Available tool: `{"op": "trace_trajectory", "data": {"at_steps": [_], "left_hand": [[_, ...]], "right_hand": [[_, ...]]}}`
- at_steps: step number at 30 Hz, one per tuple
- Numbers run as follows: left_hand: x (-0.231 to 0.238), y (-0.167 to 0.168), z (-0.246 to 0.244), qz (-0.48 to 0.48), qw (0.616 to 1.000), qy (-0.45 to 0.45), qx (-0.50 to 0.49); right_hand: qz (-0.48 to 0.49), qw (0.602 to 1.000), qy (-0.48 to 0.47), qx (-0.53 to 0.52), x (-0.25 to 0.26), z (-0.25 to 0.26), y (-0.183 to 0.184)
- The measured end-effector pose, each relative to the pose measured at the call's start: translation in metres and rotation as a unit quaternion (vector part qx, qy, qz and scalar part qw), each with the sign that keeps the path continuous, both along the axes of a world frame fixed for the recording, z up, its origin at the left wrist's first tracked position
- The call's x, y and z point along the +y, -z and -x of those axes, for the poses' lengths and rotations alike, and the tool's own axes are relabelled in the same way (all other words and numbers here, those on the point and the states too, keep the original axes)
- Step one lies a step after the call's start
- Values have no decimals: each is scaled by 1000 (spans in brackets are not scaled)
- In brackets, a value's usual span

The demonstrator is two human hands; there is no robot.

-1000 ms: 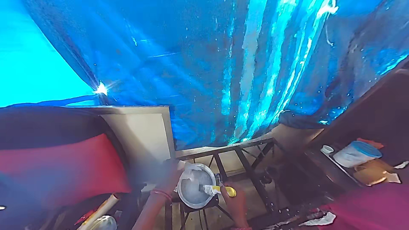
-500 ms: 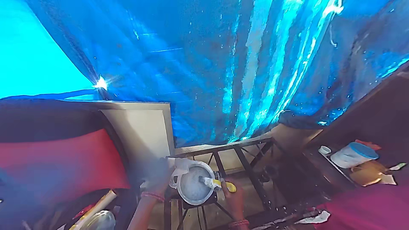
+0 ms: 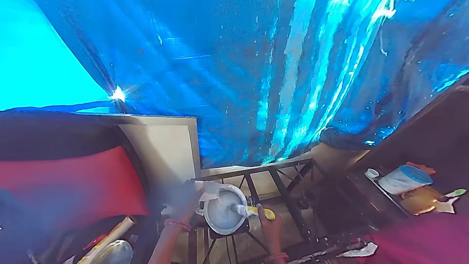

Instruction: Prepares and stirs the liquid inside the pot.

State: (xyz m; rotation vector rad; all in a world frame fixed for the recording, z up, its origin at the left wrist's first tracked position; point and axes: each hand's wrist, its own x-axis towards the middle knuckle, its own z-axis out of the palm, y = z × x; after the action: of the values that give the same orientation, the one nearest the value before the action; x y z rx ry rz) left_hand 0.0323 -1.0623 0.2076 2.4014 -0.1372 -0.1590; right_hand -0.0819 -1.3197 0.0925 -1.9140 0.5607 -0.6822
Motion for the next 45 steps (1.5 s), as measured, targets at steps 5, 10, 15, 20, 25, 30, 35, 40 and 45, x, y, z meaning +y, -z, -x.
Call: {"op": "trace_trajectory", "data": {"at_steps": [5,10,15,20,25,30,35,40,45], "left_hand": [[2,1,1,-2,1000,6,-12],[2,1,2,-2,1000,12,-7],[5,4,1,10,1000,8,-13],[6,6,4,16,1000,10,-12],[7,1,8,24,1000,-8,-8],[13,1,12,95,994,-48,-15],[14,5,15,161,983,-81,-14],[15,13,13,187,978,-88,-19],[15,20,13,201,975,-89,-26]], "right_hand": [[-10,998,-44,34,5,1,-9],[17,1000,7,-10,3,-2,-3],[-5,1000,10,16,0,2,-6],[-20,999,-32,-1,12,5,-11],[7,999,26,-28,10,4,-3],[-24,1000,-16,9,15,12,-13],[-11,1000,10,-18,14,7,1],[-6,1000,5,-6,15,10,-10],[-7,1000,-5,-9,22,6,-7]]}}
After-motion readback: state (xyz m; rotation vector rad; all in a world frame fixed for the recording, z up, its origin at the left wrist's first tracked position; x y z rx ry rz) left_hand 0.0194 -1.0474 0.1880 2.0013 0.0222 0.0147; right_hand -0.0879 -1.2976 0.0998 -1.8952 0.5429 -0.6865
